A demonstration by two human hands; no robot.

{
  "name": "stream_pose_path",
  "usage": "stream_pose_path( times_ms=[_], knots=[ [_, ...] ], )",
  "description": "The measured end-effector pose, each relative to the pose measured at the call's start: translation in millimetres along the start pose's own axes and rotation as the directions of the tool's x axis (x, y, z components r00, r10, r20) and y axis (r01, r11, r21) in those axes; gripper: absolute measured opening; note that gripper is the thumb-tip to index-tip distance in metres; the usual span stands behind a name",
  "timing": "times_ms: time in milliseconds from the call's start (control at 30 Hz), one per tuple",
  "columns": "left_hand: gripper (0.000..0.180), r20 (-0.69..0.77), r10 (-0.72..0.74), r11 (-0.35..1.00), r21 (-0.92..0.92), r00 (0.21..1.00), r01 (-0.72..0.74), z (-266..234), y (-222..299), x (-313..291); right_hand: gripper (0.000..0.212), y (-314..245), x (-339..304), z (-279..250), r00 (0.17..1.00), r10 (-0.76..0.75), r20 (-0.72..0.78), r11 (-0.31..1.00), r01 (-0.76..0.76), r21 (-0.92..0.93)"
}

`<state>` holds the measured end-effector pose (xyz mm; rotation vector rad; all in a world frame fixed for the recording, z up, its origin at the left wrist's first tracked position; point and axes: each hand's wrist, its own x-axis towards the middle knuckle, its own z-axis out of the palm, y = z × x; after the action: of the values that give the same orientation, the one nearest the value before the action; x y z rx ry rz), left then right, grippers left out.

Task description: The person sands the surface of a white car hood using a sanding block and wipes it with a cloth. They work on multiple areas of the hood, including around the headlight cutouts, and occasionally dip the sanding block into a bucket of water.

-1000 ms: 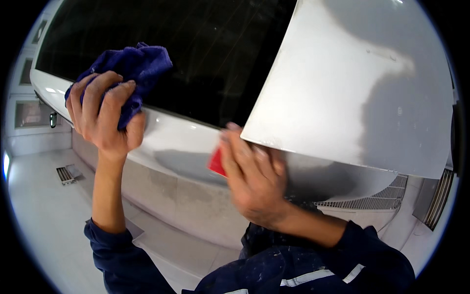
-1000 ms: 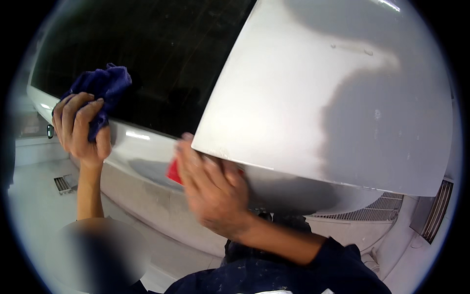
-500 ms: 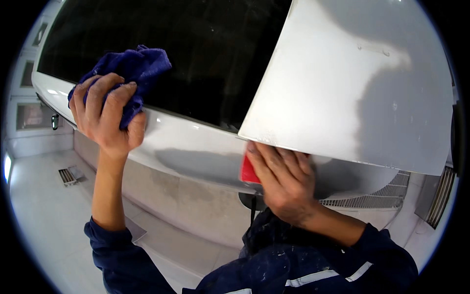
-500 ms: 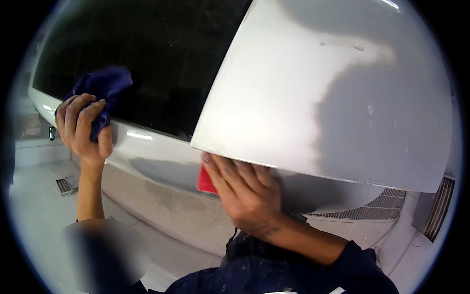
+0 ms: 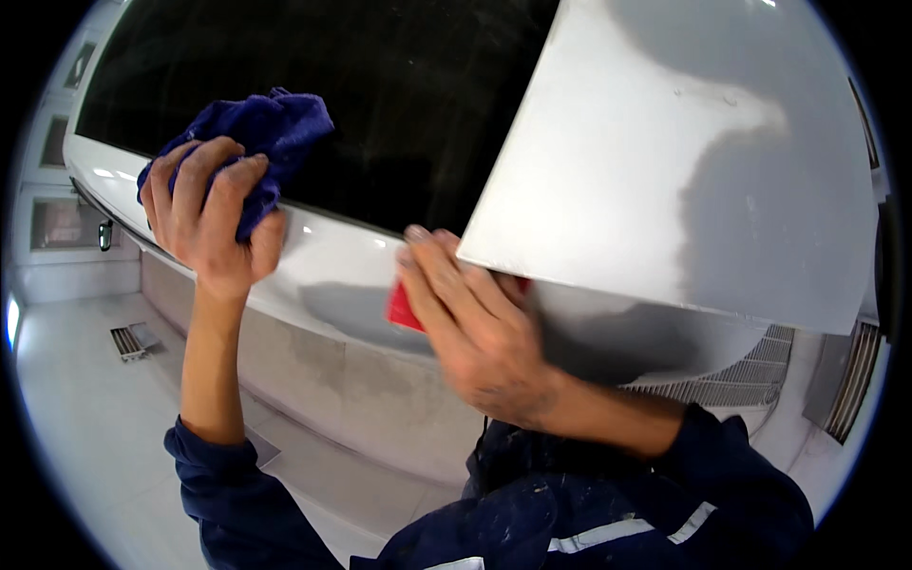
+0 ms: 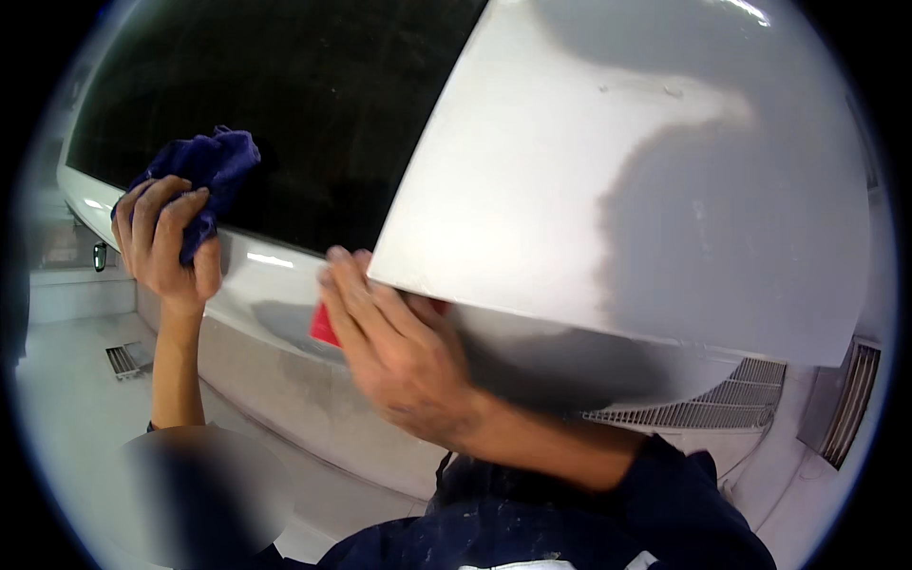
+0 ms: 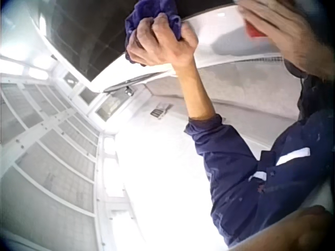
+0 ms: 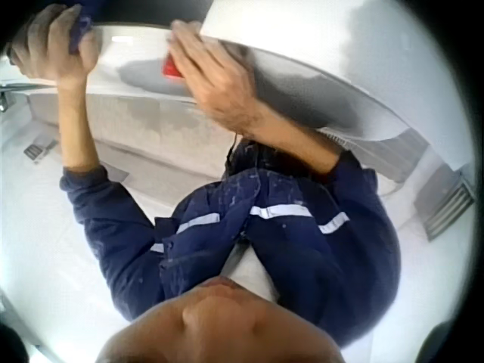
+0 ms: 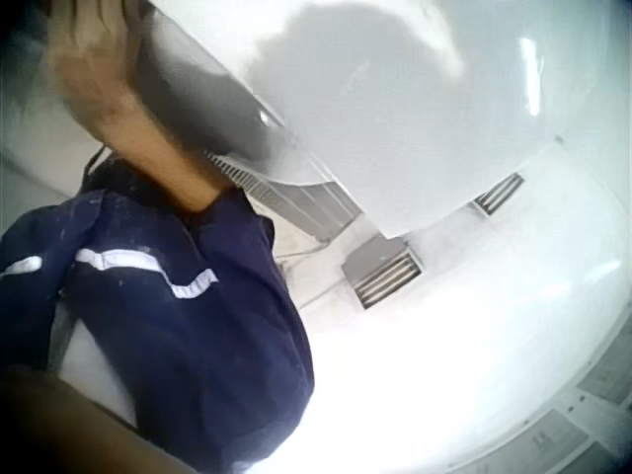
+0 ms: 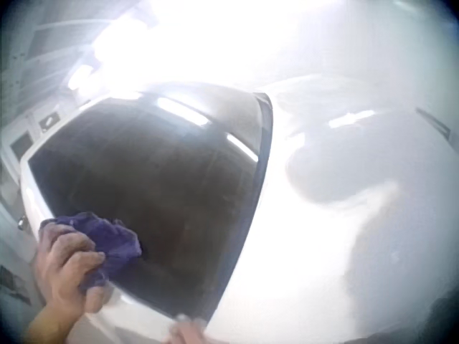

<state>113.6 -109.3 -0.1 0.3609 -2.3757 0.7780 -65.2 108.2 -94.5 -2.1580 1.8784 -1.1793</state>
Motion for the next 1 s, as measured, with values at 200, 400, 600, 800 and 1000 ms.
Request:
stream_pose_path(
  times_ms=[200, 400, 600, 800, 1000],
  knots=[
    [0.032, 0.043, -0.03, 0.999, 0.012, 0.999, 0.029, -6, -6, -14, 0.044, -11, -56, -22, 0.995, -0.03, -0.092, 0.999, 0.033, 0.031],
    [0.029, -0.018, -0.053, 0.999, 0.008, 0.998, 0.053, 3, -9, -7, 0.034, 4, -60, -34, 0.963, -0.06, -0.261, 0.944, -0.031, -0.329],
    [0.035, 0.025, -0.053, 0.998, 0.04, 0.998, 0.052, -3, -1, -10, 0.031, 9, -52, -33, 0.989, -0.042, -0.139, 0.993, 0.026, -0.114],
    [0.032, -0.025, -0.036, 0.999, -0.006, 0.999, 0.036, -2, 1, -5, 0.031, 21, -48, -39, 0.999, -0.018, -0.047, 0.994, 0.013, -0.108],
    [0.035, 0.008, -0.007, 1.0, 0.01, 1.0, 0.006, -4, 6, -2, 0.038, 5, -30, -23, 0.999, 0.019, -0.027, 1.0, -0.02, -0.018]
  ],
)
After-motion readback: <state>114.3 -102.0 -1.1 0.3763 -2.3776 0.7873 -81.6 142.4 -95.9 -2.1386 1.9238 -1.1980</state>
